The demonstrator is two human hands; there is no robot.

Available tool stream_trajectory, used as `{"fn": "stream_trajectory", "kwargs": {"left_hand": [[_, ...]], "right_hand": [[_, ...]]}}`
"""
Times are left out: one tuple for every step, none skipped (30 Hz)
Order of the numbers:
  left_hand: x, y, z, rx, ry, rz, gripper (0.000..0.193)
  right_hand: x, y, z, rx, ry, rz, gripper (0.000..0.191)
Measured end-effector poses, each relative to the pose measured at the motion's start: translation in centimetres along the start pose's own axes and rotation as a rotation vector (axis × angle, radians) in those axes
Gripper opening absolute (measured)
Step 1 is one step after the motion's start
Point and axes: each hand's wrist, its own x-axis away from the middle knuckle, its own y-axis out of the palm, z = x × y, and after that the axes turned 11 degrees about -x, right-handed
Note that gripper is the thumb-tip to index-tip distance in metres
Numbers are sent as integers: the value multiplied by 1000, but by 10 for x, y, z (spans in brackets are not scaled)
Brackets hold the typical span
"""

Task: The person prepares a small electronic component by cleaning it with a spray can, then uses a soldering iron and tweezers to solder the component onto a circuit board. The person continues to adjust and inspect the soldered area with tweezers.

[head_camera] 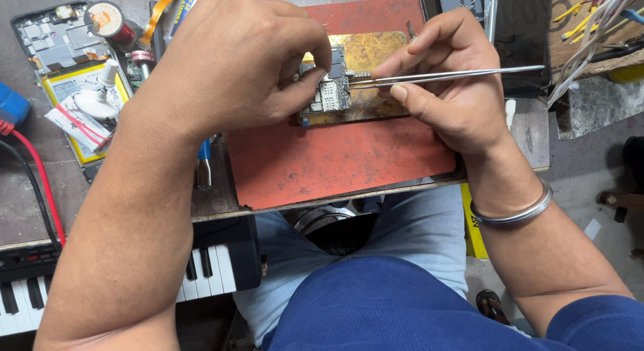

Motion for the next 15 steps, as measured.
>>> {"fn": "stream_trajectory", "kwargs": {"left_hand": [[0, 0, 0, -11, 2, 3, 10], [0, 1, -1, -22, 5, 6, 11], [0, 1, -1, -32, 8, 9, 12], [-1, 2, -1, -28, 5, 2, 11], [0, 1, -1, -25, 2, -5, 11], [-1, 2, 0, -22, 0, -12, 11], [-1, 1, 0, -19, 10, -9, 11], [-1, 1, 0, -16, 20, -5, 12], [-1, 1, 1, -12, 31, -2, 13], [-2, 1, 1, -4, 33, -7, 14], [-2, 0, 2, 4, 36, -11, 15], [-2, 0, 3, 12, 38, -16, 17], [-2, 0, 4, 20, 31, -34, 16], [-3, 0, 5, 29, 25, -52, 15], [-3, 0, 6, 38, 19, -71, 15]], "right_hand": [[0, 0, 0, 1, -1, -10, 41], [1, -1, 0, 1, -1, -16, 40], [1, -1, 0, 2, -1, -23, 40], [1, -2, 0, 1, -1, -27, 40], [1, -2, 1, 0, 0, -29, 39], [1, -3, 1, -1, 0, -32, 39], [1, -3, 2, -2, 1, -32, 39], [2, -3, 2, -1, 1, -33, 39], [2, -3, 2, 0, 2, -34, 38], [2, -3, 2, 2, 1, -36, 38], [2, -3, 2, 2, 2, -37, 38], [2, -3, 2, 2, 2, -37, 38], [2, -3, 2, -1, 5, -36, 38], [2, -3, 2, 0, 8, -34, 39], [2, -3, 1, 1, 11, -33, 39]]}}
